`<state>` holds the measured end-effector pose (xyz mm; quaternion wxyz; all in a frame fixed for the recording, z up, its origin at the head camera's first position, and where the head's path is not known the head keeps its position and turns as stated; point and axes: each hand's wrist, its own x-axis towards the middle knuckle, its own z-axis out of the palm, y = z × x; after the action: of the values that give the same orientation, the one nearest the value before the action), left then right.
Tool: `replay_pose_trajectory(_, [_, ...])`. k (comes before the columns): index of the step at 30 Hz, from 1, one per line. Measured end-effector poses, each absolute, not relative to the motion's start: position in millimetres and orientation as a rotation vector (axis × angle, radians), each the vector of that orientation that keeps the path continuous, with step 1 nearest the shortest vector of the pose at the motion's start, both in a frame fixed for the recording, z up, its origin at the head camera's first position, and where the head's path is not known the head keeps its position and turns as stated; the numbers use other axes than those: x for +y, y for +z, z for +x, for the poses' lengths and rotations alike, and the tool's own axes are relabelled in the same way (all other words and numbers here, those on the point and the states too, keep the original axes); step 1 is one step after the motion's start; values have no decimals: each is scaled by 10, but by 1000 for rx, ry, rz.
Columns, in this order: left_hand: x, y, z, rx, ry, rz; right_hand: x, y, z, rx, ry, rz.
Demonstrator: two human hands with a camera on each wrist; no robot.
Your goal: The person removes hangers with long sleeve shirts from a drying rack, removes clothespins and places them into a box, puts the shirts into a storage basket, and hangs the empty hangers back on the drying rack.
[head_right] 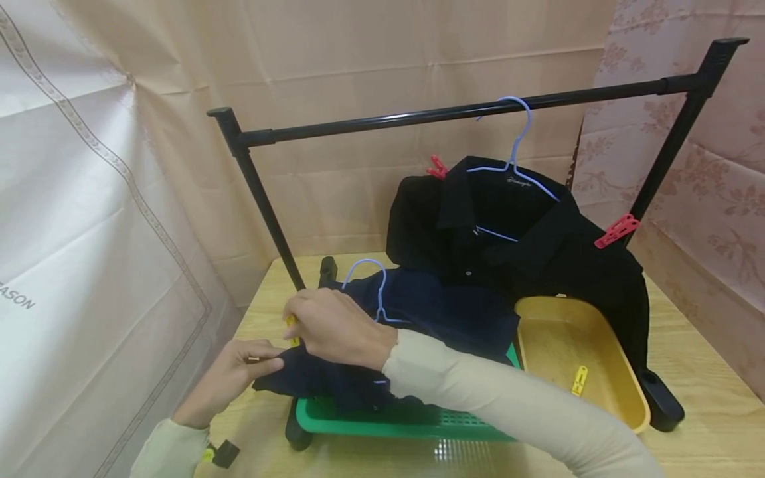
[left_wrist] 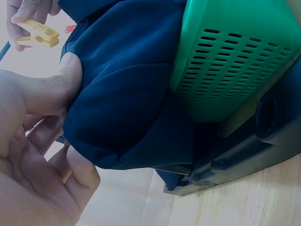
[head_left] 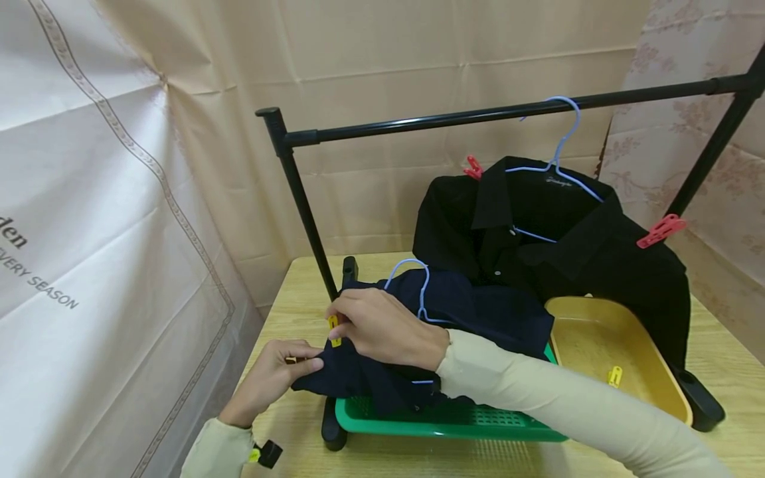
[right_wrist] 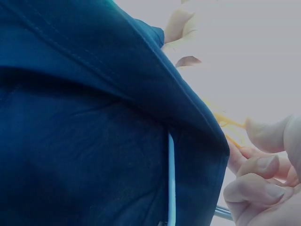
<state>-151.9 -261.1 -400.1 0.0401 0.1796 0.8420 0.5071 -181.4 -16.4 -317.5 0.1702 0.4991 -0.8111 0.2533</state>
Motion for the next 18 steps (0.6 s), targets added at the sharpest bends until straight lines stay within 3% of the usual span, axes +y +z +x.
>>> replay_pose_trajectory(18, [-2614, -4023, -1516, 2570, 1586, 522, 29, -3080, -1735, -2409, 767, 1378])
